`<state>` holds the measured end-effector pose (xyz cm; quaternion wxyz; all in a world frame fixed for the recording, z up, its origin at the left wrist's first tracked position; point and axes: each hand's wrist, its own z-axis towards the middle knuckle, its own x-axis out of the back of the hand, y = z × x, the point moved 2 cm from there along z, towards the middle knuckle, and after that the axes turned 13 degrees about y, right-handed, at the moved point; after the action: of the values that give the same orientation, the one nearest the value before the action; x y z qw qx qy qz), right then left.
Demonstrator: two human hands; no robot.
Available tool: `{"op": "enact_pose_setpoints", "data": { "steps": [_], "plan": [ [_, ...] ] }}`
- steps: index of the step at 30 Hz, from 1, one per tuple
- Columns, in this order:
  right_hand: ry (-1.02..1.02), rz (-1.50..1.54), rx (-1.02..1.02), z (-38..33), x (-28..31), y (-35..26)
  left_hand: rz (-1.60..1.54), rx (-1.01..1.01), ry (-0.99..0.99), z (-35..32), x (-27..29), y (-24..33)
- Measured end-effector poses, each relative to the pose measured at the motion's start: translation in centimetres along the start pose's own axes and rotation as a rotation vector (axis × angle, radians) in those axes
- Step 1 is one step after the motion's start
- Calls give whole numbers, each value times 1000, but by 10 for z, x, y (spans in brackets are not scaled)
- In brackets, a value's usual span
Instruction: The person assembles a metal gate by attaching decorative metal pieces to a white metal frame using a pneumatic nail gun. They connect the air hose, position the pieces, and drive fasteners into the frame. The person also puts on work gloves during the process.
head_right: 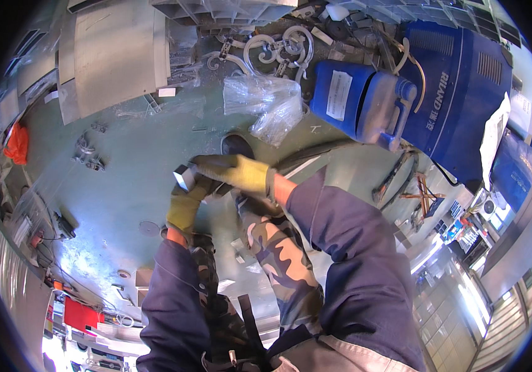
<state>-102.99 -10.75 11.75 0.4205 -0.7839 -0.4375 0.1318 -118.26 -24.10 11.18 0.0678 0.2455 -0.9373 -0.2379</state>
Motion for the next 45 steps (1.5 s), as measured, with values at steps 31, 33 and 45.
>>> {"op": "enact_pose_setpoints", "data": {
  "steps": [31, 33, 45],
  "plan": [
    [193, -244, -278, -254, -183, -208, -188, 55, 368, -378, 277, -37],
    [102, -239, -284, -264, -209, -238, -314, 63, 430, -403, 302, -34],
    [1238, 10, 250, -354, 144, -520, -416, 121, 426, -389, 456, -126]
  ]
}}
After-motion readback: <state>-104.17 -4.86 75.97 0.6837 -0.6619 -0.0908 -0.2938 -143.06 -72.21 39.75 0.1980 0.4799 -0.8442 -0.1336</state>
